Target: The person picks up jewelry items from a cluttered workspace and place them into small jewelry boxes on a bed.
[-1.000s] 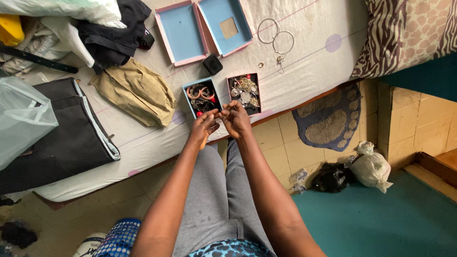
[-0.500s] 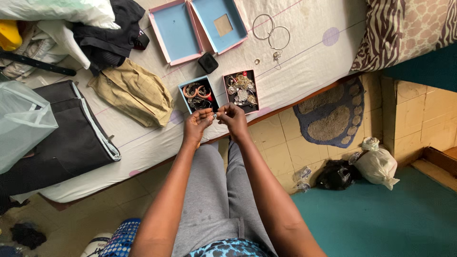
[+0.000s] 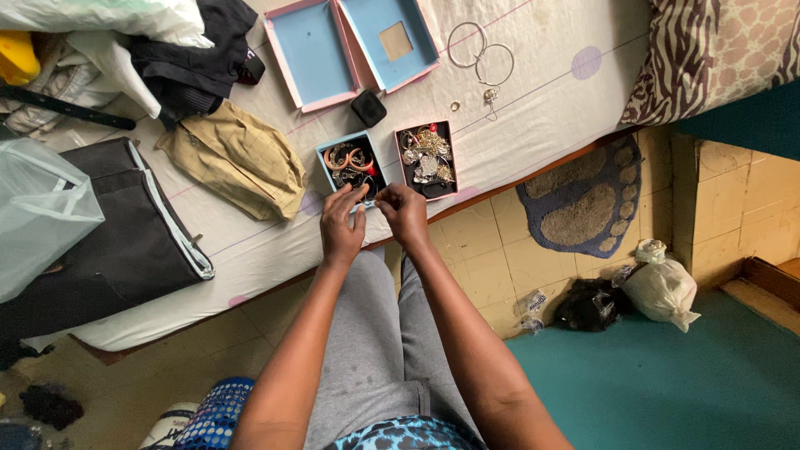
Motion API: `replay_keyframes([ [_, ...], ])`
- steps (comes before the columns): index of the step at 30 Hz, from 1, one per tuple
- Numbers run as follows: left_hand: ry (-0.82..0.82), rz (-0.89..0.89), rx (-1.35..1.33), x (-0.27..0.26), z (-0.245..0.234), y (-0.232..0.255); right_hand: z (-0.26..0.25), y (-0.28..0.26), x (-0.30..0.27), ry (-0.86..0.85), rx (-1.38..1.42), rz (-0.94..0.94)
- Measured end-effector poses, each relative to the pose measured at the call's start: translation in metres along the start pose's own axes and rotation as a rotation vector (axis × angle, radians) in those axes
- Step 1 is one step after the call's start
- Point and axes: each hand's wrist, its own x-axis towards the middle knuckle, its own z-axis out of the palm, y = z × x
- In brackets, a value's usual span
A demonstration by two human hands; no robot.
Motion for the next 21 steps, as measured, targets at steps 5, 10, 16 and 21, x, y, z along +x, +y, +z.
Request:
replay_keyframes([
  [5, -0.028, -0.196, -0.154, 0.0, 0.001, -0.017, 0.002, 0.015, 0.008, -0.128, 0.144, 0.057],
  [10, -0.097, -0.515, -0.718, 0.0, 0.007, -0.042, -0.003, 0.028, 0.013, -0.203, 0.296, -0.012],
  [16, -0.197, -0.65, -0.968, -0.001, 0.003, -0.059, 0.002, 0.038, 0.02, -0.29, 0.757, 0.193],
  [21, -0.188, -0.548, -0.9, -0.005, 0.002, -0.05, 0.009, 0.037, 0.022, -0.222, 0.79, 0.274],
])
